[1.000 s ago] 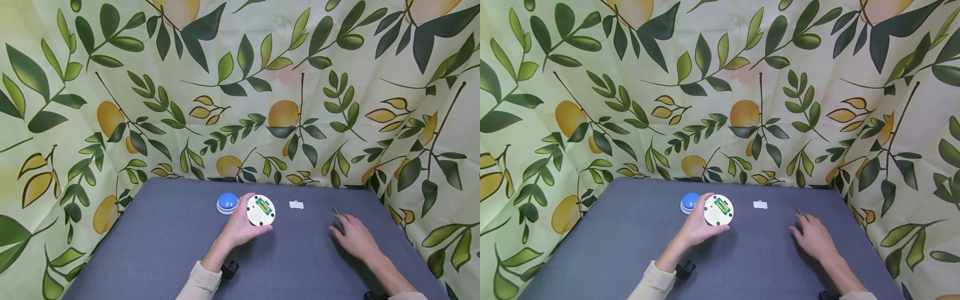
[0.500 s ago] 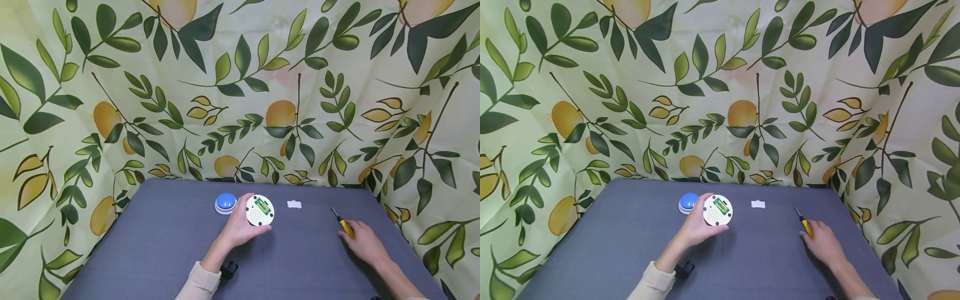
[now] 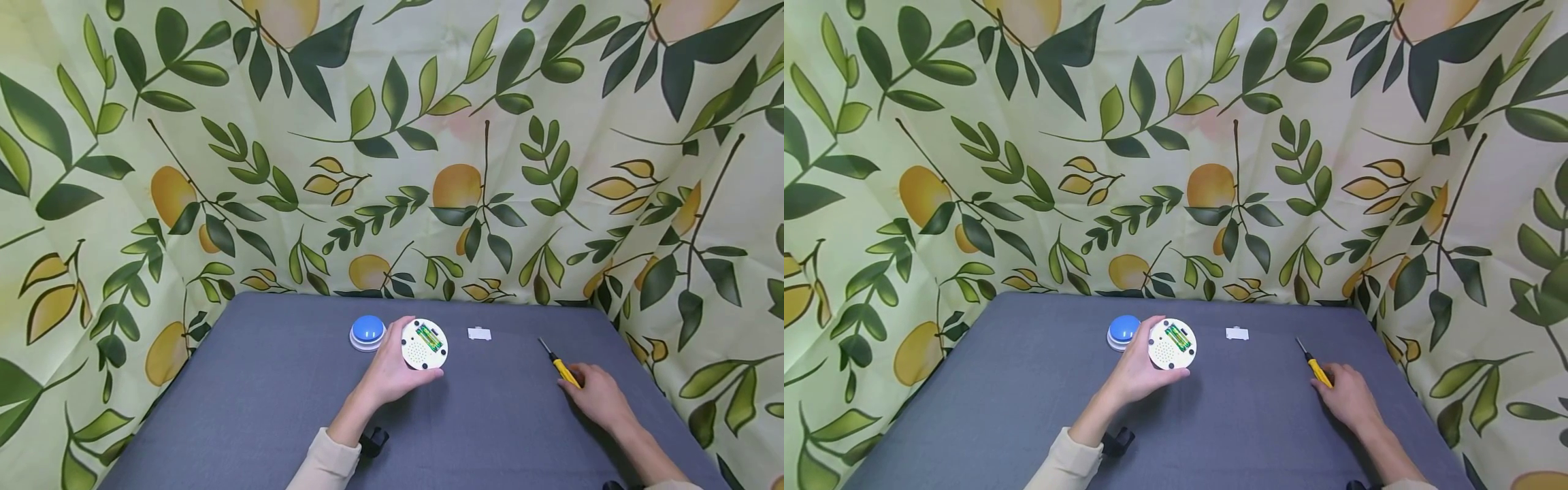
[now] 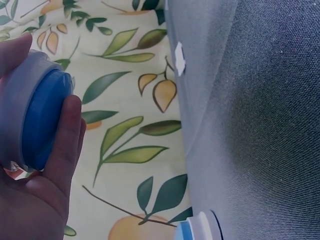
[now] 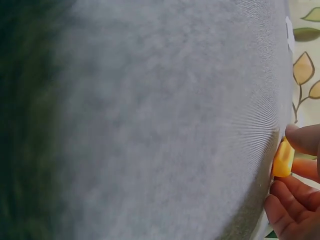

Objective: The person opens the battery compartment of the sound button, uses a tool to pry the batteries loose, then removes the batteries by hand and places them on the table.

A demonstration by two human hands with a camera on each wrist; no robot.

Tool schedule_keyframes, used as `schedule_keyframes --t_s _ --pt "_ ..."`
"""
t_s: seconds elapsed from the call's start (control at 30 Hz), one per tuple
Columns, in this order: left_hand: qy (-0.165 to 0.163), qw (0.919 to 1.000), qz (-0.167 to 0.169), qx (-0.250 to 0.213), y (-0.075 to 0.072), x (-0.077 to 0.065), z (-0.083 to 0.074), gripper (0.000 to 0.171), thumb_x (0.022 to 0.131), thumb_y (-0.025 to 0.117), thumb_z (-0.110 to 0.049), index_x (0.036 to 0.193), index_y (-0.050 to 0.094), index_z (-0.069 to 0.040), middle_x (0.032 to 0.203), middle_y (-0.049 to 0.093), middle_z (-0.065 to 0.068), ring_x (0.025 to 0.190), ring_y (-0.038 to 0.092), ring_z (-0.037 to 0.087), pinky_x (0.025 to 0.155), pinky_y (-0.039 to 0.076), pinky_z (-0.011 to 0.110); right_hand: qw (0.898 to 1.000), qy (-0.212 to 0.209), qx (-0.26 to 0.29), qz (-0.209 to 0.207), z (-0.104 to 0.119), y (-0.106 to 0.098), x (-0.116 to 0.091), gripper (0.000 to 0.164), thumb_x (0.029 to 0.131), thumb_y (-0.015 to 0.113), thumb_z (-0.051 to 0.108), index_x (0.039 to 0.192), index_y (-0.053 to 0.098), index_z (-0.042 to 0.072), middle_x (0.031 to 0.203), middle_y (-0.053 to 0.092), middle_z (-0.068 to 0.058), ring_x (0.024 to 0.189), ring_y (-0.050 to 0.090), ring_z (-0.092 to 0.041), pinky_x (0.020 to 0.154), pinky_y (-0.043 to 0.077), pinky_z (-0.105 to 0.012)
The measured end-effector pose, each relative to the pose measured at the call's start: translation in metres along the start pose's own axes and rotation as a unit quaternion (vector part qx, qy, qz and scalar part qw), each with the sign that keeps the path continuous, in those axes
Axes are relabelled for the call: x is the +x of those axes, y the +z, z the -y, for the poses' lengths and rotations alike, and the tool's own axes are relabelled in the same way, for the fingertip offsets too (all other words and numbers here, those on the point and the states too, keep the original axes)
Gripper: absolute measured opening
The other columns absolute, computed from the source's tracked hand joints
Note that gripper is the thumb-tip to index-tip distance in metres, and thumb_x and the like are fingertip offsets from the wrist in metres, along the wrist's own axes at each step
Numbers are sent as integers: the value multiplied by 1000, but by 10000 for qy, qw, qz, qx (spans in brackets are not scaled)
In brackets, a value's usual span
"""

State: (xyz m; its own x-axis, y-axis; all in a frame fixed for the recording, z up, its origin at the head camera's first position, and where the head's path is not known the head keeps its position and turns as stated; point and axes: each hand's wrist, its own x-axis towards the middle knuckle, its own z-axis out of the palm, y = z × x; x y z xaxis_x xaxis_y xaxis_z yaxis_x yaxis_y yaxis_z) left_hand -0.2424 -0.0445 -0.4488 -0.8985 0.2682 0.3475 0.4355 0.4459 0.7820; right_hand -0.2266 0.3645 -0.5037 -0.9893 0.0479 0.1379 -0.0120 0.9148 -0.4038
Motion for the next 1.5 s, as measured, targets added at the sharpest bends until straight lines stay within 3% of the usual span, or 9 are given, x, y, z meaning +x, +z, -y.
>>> schedule_keyframes --t_s 0.23,0.47,0.6,0.73,0.83,0.97,1.17,1.3,1.5 --pt "-11 10000 24 -31 1 0 0 102 68 93 -38 149 38 -9 132 52 4 115 53 19 98 45 41 9991 285 306 47 2 -2 -1 34 89 73 13 104 65 -17 86 62 -16 77 60 -29 66 49 -46" --pt "-3 10000 34 -55 1 0 0 102 68 93 -38 149 39 -10 132 52 4 115 53 19 98 45 41 9967 551 593 -87 -3 -1 -1 36 94 66 16 110 65 -16 98 67 -27 88 63 -41 74 50 -53" --pt "19 10000 27 -58 1 0 1 102 68 93 -38 149 38 -8 131 52 4 115 54 19 98 45 41 9930 741 817 -412 0 -1 -3 38 97 61 18 115 64 -15 106 67 -31 93 63 -44 77 49 -54" --pt "28 10000 19 -45 2 0 2 102 68 93 -38 149 39 -10 131 52 3 114 54 18 98 46 41 9862 923 1083 -850 4 -2 -5 37 98 61 18 118 65 -12 104 69 -28 85 65 -34 69 50 -41" --pt "42 10000 12 -25 2 0 2 101 67 93 -38 148 39 -11 131 52 3 114 54 18 98 46 41 9764 1090 1591 -976 8 -2 -6 37 99 60 16 122 63 -12 105 69 -28 76 68 -20 62 53 -28" --pt "71 10000 2 -6 3 0 2 101 67 93 -38 148 39 -12 132 53 3 115 54 18 98 46 41 9562 1356 2385 -1016 12 -1 -4 38 100 59 14 128 59 -13 112 66 -32 68 69 -8 59 56 -22" --pt "47 10000 35 16 3 -1 2 101 68 93 -38 148 39 -10 133 52 4 116 53 19 99 45 41 9263 1575 3283 -969 16 2 -3 40 104 54 13 135 52 -12 119 60 -31 72 70 -8 65 58 -25" --pt "43 10000 59 12 3 -1 1 102 67 93 -37 148 39 -9 133 52 4 116 53 19 100 45 42 9148 1597 3604 -883 19 3 1 42 106 49 14 137 47 -13 124 54 -30 74 69 -7 68 59 -27" --pt "62 9999 115 19 3 0 1 102 68 93 -39 149 39 -9 134 52 4 116 53 18 101 44 41 8826 1818 4258 -820 24 3 4 37 107 43 12 136 44 -11 100 63 -15 72 69 -7 69 59 -29"
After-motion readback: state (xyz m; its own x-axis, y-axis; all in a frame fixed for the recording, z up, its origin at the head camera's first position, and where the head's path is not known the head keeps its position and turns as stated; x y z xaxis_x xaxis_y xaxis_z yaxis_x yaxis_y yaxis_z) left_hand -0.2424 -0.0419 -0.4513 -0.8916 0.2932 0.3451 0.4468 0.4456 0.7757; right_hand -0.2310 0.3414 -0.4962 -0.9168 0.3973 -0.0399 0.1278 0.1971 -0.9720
